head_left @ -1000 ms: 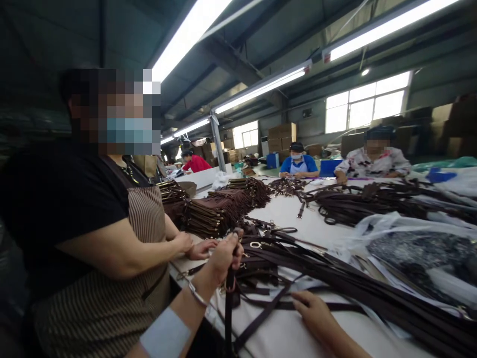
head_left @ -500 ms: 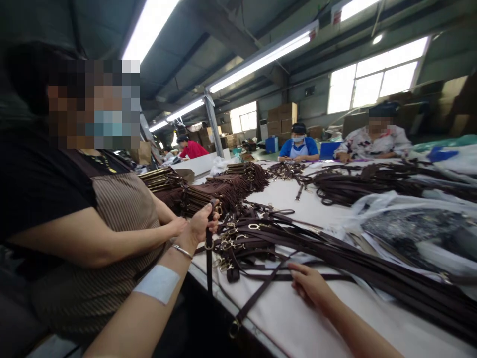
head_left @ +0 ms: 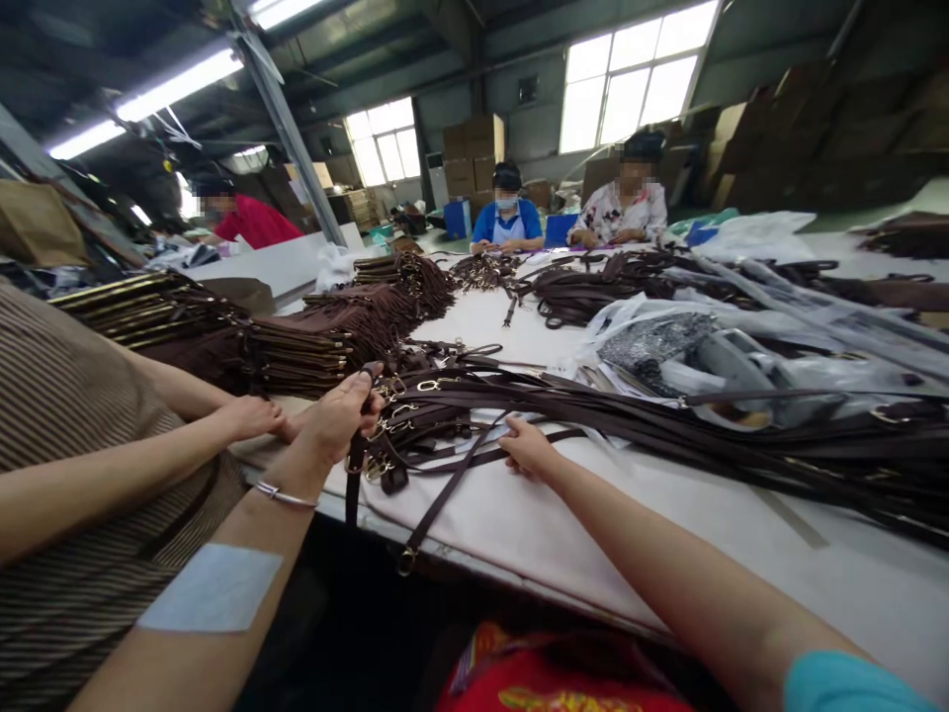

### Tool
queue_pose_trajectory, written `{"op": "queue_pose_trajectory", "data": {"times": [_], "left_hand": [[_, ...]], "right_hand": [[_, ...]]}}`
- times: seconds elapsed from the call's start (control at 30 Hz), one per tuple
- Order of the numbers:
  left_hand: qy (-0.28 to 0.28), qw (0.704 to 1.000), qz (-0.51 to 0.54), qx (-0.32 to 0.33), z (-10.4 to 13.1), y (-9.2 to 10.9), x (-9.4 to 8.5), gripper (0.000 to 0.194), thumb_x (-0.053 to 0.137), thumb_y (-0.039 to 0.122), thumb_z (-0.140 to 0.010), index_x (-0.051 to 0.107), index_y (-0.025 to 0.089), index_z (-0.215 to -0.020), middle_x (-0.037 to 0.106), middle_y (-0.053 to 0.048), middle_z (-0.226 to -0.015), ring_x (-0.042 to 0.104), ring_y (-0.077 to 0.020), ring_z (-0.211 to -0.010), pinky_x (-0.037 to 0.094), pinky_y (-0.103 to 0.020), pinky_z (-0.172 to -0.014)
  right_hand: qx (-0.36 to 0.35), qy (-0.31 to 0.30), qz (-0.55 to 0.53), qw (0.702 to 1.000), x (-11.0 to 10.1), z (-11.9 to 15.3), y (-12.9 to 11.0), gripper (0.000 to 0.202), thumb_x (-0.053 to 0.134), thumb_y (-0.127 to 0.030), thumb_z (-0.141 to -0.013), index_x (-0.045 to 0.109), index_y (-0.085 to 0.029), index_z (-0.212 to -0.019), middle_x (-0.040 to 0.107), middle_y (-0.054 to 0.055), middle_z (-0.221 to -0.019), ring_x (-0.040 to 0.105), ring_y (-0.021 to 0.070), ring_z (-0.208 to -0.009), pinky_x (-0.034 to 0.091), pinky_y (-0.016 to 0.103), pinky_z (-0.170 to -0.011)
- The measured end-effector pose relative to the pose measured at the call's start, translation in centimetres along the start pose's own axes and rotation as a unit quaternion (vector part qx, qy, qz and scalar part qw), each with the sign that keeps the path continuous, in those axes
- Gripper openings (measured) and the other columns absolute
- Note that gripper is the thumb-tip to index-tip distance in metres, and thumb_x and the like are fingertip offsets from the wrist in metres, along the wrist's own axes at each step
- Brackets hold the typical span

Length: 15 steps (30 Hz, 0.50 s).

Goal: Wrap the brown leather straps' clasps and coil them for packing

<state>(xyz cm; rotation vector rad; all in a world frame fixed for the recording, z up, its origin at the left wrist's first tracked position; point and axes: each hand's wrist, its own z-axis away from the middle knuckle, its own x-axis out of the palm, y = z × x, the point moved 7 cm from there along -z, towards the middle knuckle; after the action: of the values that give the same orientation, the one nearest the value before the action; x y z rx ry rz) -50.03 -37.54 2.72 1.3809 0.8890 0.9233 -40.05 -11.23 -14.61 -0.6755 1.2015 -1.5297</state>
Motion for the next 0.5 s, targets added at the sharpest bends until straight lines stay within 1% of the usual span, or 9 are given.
{"op": "queue_pose_trajectory", "data": {"times": [0.07, 0.13, 0.23, 0.3, 0.37, 0.43, 0.5], "left_hand": [[0.015, 1.0, -0.014, -0.003, -0.2, 0.4, -0.4, 0.041, 0.061, 0.042, -0.089, 0.056, 0.022, -0.125, 0.052, 0.004, -0.063, 0.036, -0.0055, -0.039, 0.031, -0.015, -0.035], [0.034, 0.999, -0.035, 0.009, -0.6, 1.0, -1.0, 0.042, 0.062, 0.042, -0.089, 0.056, 0.021, -0.124, 0.051, 0.005, -0.062, 0.037, -0.0056, -0.038, 0.031, -0.015, -0.034], [0.04, 0.998, -0.049, 0.027, -1.0, 1.1, -1.2, 0.04, 0.061, 0.039, -0.089, 0.056, 0.02, -0.124, 0.051, 0.005, -0.061, 0.038, -0.006, -0.038, 0.033, -0.015, -0.034], [0.034, 0.998, -0.05, 0.028, -1.0, 0.4, -0.8, 0.04, 0.06, 0.036, -0.089, 0.055, 0.021, -0.126, 0.051, 0.005, -0.06, 0.038, -0.0058, -0.038, 0.032, -0.014, -0.034], [0.038, 0.997, -0.063, 0.019, -1.0, -0.5, -0.4, 0.038, 0.059, 0.035, -0.09, 0.055, 0.022, -0.126, 0.051, 0.006, -0.06, 0.038, -0.0051, -0.036, 0.031, -0.014, -0.033], [0.046, 0.995, -0.087, 0.004, -1.0, -1.1, -0.1, 0.034, 0.056, 0.033, -0.092, 0.054, 0.023, -0.125, 0.051, 0.007, -0.06, 0.037, -0.0043, -0.036, 0.03, -0.013, -0.033], [0.05, 0.991, -0.126, -0.008, -1.4, -1.1, 0.0, 0.031, 0.05, 0.033, -0.096, 0.053, 0.026, -0.125, 0.05, 0.008, -0.061, 0.037, -0.0033, -0.037, 0.03, -0.011, -0.035]], "right_hand": [[0.004, 0.001, -0.003, 1.0, -0.4, -0.2, 0.1, 0.047, 0.062, -0.014, -0.077, 0.064, -0.012, -0.125, 0.066, 0.002, -0.067, 0.049, 0.0061, -0.035, 0.029, 0.015, -0.033], [-0.002, 0.007, -0.017, 1.0, -1.3, -0.1, 0.5, 0.036, 0.062, -0.015, -0.078, 0.07, -0.009, -0.112, 0.063, 0.001, -0.059, 0.045, 0.0044, -0.034, 0.027, 0.014, -0.034], [-0.017, 0.022, -0.051, 0.998, -3.1, 0.9, 1.3, 0.034, 0.06, -0.023, -0.081, 0.07, -0.009, -0.11, 0.063, 0.001, -0.059, 0.04, 0.0031, -0.035, 0.027, 0.015, -0.035], [-0.022, 0.032, -0.071, 0.997, -4.1, 1.8, 1.8, 0.035, 0.059, -0.031, -0.083, 0.07, -0.008, -0.107, 0.063, 0.001, -0.058, 0.039, 0.0035, -0.035, 0.026, 0.016, -0.036], [-0.023, 0.04, -0.083, 0.995, -4.9, 2.7, 2.1, 0.034, 0.057, -0.035, -0.083, 0.07, -0.007, -0.099, 0.062, 0.0, -0.056, 0.037, 0.004, -0.036, 0.025, 0.016, -0.035], [-0.023, 0.045, -0.085, 0.995, -5.1, 3.4, 2.0, 0.03, 0.057, -0.035, -0.081, 0.07, -0.008, -0.086, 0.06, 0.0, -0.052, 0.036, 0.0042, -0.035, 0.024, 0.017, -0.035], [-0.025, 0.049, -0.081, 0.995, -5.0, 3.9, 1.7, 0.024, 0.058, -0.03, -0.078, 0.069, -0.009, -0.074, 0.058, -0.001, -0.048, 0.036, 0.0045, -0.035, 0.024, 0.017, -0.035]]}}
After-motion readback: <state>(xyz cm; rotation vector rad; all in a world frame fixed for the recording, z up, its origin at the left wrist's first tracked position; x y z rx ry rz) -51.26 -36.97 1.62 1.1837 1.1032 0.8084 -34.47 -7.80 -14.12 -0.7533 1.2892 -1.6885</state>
